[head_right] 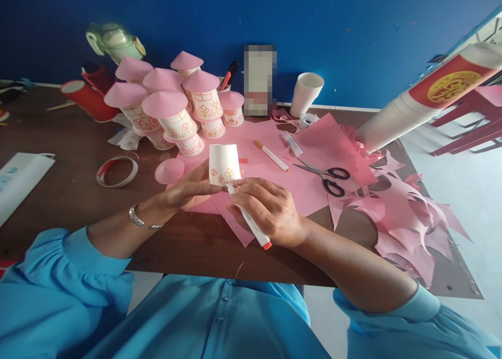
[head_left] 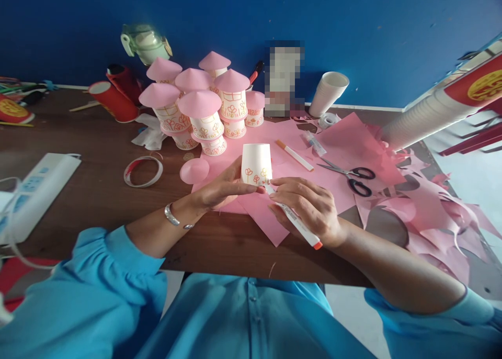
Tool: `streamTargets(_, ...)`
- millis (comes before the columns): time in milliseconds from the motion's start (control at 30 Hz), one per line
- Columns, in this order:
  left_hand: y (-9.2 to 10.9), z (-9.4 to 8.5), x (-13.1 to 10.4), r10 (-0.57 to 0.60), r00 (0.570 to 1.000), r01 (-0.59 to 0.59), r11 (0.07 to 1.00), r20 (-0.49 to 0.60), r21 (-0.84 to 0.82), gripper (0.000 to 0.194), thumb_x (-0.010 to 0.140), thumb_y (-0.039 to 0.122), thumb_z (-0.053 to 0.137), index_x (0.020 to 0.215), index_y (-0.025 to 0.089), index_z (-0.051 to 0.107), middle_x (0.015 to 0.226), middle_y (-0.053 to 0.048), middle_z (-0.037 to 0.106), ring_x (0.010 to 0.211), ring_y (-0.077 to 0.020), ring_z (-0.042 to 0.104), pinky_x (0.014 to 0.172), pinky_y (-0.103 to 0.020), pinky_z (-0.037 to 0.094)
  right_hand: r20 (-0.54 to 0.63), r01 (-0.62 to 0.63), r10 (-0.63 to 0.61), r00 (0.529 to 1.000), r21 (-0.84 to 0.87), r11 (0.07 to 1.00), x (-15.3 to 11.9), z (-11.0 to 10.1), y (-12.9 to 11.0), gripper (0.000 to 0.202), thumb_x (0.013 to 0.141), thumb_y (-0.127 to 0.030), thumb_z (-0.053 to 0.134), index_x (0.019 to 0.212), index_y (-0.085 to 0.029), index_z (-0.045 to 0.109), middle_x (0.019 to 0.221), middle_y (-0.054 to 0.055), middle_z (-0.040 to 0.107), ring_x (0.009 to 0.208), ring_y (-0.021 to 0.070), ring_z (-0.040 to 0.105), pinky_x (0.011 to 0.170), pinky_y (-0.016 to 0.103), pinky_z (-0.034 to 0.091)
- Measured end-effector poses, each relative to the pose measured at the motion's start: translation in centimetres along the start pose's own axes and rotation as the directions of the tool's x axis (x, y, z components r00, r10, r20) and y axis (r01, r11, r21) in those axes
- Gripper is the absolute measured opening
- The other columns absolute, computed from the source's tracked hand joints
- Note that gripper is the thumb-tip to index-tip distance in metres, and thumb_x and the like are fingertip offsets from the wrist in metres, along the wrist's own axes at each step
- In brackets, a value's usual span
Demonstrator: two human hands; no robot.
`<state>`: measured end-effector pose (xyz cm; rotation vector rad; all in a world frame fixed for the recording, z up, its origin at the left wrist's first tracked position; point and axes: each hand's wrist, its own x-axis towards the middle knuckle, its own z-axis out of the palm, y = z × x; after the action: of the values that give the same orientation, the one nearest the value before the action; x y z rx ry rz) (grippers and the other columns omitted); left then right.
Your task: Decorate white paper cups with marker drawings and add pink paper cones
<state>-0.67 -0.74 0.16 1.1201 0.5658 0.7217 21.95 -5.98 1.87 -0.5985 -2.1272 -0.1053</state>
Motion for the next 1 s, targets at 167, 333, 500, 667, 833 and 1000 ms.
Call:
streamTargets(167,-0.1,0.0,-0.1,0.012,1.0,-0.012,0.999,0.001,0.031,0.074,0.076,0.035,0.091,0.141,0.028,0.057,0.109,-0.005,0.07,0.102,-0.0244,0.066,0.092,-0.041,0.053,0.026,0.019,-0.02,0.999,0.047,0.999,-0.3,0.2,-0.1,0.023,0.095,-0.009,0.072,0.116,-0.015,0.064,0.096,0.008,0.077,0.107,0.0252,0.081,0.085,0.035,0.072)
streamTargets(333,-0.4,0.0,0.0,-0.022,0.999,0.024,0.997,-0.026,0.076,0.083,0.073,0.036,0.094,0.144,0.027,0.053,0.105,-0.003,0.069,0.099,-0.022,0.065,0.091,-0.039,0.052,0.036,0.022,-0.025,0.999,0.083,0.996,-0.6,0.2,-0.1,0.028,0.093,-0.006,0.072,0.119,-0.015,0.064,0.099,0.009,0.078,0.11,0.0261,0.08,0.085,0.036,0.072)
streamTargets(500,-0.3,-0.1,0.0,-0.008,1.0,0.008,1.0,-0.016,0.019,0.078,0.073,0.035,0.093,0.142,0.029,0.057,0.113,-0.005,0.07,0.106,-0.0256,0.067,0.094,-0.041,0.055,-0.025,0.017,-0.016,1.0,0.044,0.999,-0.1,-0.3,0.2,0.027,0.094,-0.01,0.071,0.119,-0.019,0.063,0.092,0.006,0.076,0.091,0.0225,0.08,0.074,0.034,0.07)
streamTargets(667,-0.2,-0.3,-0.1,0.015,1.0,-0.014,0.999,0.014,-0.048,0.07,0.077,0.03,0.09,0.14,0.027,0.06,0.119,-0.008,0.072,0.109,-0.0256,0.068,0.099,-0.044,0.057,-0.045,-0.011,0.012,0.999,0.019,1.0,0.5,-0.6,0.3,0.029,0.091,-0.006,0.068,0.115,-0.02,0.063,0.083,0.003,0.073,0.071,0.0187,0.073,0.062,0.031,0.063)
streamTargets(833,-0.4,-0.4,-0.1,0.012,1.0,-0.01,0.998,0.024,-0.064,0.074,0.078,0.026,0.088,0.145,0.025,0.058,0.121,-0.01,0.073,0.113,-0.0272,0.069,0.102,-0.045,0.057,-0.031,-0.002,0.003,1.0,0.041,0.999,0.4,-0.4,0.1,0.03,0.09,-0.005,0.069,0.115,-0.02,0.063,0.084,0.002,0.075,0.072,0.019,0.073,0.063,0.031,0.063)
streamTargets(1000,-0.7,-0.6,-0.1,0.021,0.999,-0.018,0.997,0.041,-0.07,0.068,0.077,0.027,0.089,0.14,0.025,0.062,0.117,-0.009,0.075,0.112,-0.027,0.071,0.104,-0.045,0.055,-0.025,-0.011,0.011,1.0,0.035,0.999,0.3,-0.4,0.1,0.028,0.091,-0.005,0.068,0.114,-0.021,0.062,0.085,0.002,0.076,0.072,0.0183,0.074,0.063,0.031,0.062)
